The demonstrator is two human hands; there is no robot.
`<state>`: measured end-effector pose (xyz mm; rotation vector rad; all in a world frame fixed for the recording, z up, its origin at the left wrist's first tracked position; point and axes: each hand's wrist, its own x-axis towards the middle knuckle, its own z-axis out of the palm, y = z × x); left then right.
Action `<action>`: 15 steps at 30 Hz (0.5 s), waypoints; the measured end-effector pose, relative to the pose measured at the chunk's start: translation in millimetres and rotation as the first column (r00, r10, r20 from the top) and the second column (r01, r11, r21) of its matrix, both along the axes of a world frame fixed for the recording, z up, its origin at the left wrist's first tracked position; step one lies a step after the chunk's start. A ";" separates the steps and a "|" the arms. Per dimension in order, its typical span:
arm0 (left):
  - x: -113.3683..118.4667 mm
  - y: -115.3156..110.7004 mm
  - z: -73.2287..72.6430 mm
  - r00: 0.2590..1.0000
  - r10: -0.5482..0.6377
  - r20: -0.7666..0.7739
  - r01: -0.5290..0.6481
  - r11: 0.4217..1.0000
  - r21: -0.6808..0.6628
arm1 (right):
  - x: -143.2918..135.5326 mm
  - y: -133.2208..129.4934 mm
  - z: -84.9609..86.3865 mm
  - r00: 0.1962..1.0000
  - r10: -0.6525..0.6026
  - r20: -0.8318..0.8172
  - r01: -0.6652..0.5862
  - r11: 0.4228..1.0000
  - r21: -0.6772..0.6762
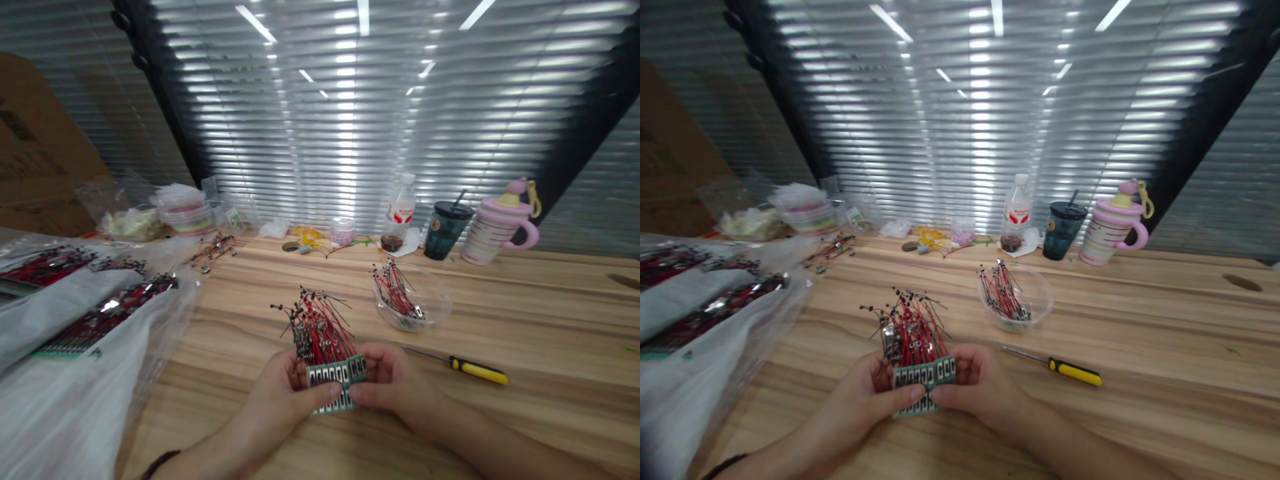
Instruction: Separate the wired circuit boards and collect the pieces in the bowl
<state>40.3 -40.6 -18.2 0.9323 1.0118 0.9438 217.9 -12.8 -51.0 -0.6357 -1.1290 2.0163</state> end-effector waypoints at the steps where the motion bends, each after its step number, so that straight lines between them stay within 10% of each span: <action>1: -0.1 0.4 0.1 1.000 0.010 -0.008 -0.010 1.000 0.001 | -0.5 0.2 -0.5 1.000 -0.009 0.008 0.009 1.000 0.005; 8: -5.0 4.4 3.8 0.992 0.122 -0.019 -0.122 0.992 -0.018 | -6.5 0.3 0.0 0.961 -0.226 0.160 0.217 0.974 0.069; 15: -7.2 6.8 3.8 0.953 0.080 0.292 -0.020 0.979 -0.203 | -5.2 3.0 -6.2 0.952 -0.291 0.097 0.288 0.956 0.050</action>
